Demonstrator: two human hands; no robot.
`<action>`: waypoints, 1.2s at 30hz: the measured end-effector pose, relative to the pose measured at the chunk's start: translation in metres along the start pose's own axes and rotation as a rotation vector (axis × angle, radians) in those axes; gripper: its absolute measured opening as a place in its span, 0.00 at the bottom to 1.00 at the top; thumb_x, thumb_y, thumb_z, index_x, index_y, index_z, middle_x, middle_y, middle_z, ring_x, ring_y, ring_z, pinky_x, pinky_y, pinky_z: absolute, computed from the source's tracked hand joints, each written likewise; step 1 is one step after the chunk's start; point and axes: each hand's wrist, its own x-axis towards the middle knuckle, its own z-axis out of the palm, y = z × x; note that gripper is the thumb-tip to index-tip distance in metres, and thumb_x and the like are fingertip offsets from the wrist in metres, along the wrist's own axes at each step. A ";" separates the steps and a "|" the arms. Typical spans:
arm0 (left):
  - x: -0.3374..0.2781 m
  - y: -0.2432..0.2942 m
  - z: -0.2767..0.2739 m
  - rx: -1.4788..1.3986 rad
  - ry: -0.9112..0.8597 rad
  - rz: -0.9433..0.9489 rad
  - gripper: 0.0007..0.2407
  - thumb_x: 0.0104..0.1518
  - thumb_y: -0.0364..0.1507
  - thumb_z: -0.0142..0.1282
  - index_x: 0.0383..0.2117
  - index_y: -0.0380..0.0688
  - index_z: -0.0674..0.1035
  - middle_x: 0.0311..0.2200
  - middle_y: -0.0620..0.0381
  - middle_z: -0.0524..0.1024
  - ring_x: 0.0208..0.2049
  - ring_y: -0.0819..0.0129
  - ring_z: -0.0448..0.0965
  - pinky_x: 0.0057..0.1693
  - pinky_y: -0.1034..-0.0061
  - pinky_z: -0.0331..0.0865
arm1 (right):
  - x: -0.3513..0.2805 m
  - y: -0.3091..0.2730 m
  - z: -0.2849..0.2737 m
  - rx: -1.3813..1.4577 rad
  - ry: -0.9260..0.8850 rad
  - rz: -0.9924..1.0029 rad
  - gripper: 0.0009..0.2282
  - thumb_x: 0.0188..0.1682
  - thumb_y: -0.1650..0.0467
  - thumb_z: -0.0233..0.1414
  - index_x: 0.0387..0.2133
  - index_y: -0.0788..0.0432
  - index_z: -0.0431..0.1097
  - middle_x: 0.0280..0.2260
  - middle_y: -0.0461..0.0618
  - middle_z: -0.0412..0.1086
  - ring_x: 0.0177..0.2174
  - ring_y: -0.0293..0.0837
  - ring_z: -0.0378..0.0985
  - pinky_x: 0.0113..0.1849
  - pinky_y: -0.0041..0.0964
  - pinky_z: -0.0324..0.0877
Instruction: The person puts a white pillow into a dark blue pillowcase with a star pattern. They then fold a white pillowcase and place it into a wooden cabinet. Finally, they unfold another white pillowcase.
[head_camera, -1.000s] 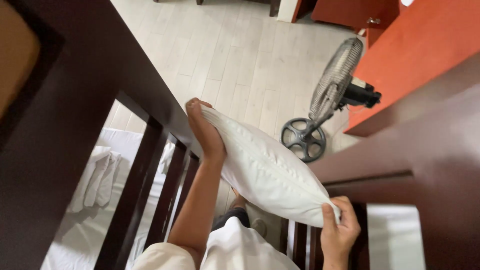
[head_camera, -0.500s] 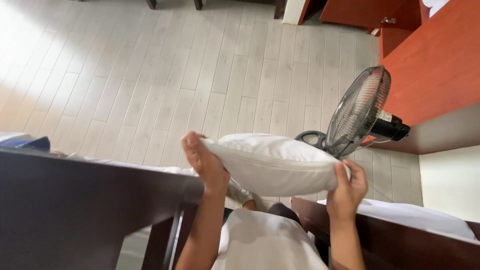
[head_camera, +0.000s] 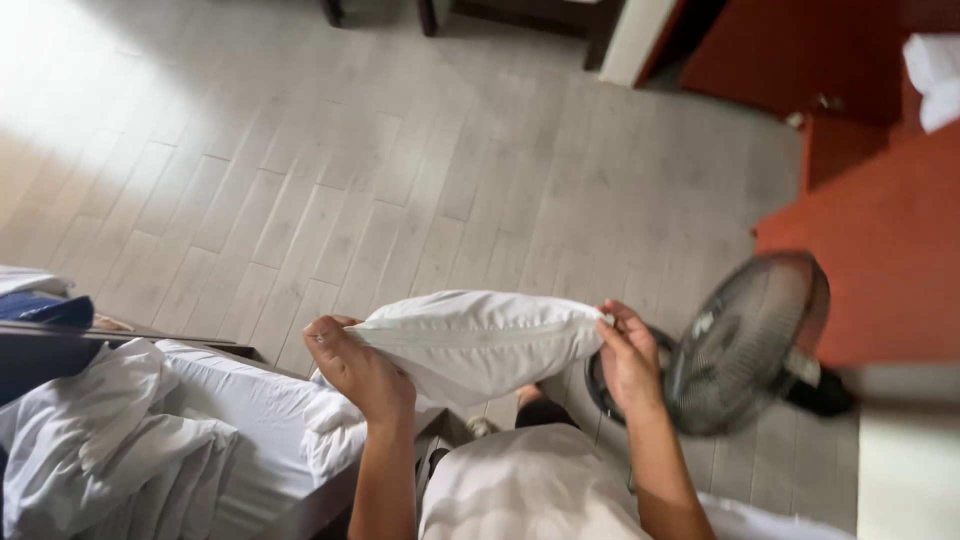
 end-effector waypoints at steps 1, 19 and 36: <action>0.006 0.000 0.015 -0.007 0.030 0.016 0.17 0.72 0.44 0.39 0.25 0.53 0.65 0.16 0.69 0.62 0.16 0.84 0.63 0.28 0.90 0.59 | 0.020 0.000 0.002 0.000 -0.034 0.007 0.15 0.48 0.81 0.55 0.48 0.58 0.72 0.40 0.44 0.76 0.44 0.36 0.78 0.49 0.29 0.69; 0.106 -0.035 0.137 -0.010 0.344 0.005 0.15 0.72 0.43 0.40 0.27 0.55 0.65 0.18 0.70 0.62 0.18 0.85 0.62 0.29 0.93 0.57 | 0.274 0.032 0.087 -0.214 -0.329 0.310 0.17 0.53 0.70 0.55 0.55 0.59 0.67 0.49 0.52 0.73 0.48 0.46 0.76 0.53 0.47 0.69; 0.359 -0.095 0.164 -0.036 0.298 -0.167 0.21 0.64 0.52 0.39 0.27 0.47 0.67 0.26 0.62 0.62 0.28 0.76 0.60 0.40 0.79 0.57 | 0.404 0.105 0.346 -0.363 -0.321 0.280 0.19 0.60 0.60 0.46 0.42 0.66 0.72 0.39 0.52 0.71 0.39 0.40 0.70 0.44 0.35 0.66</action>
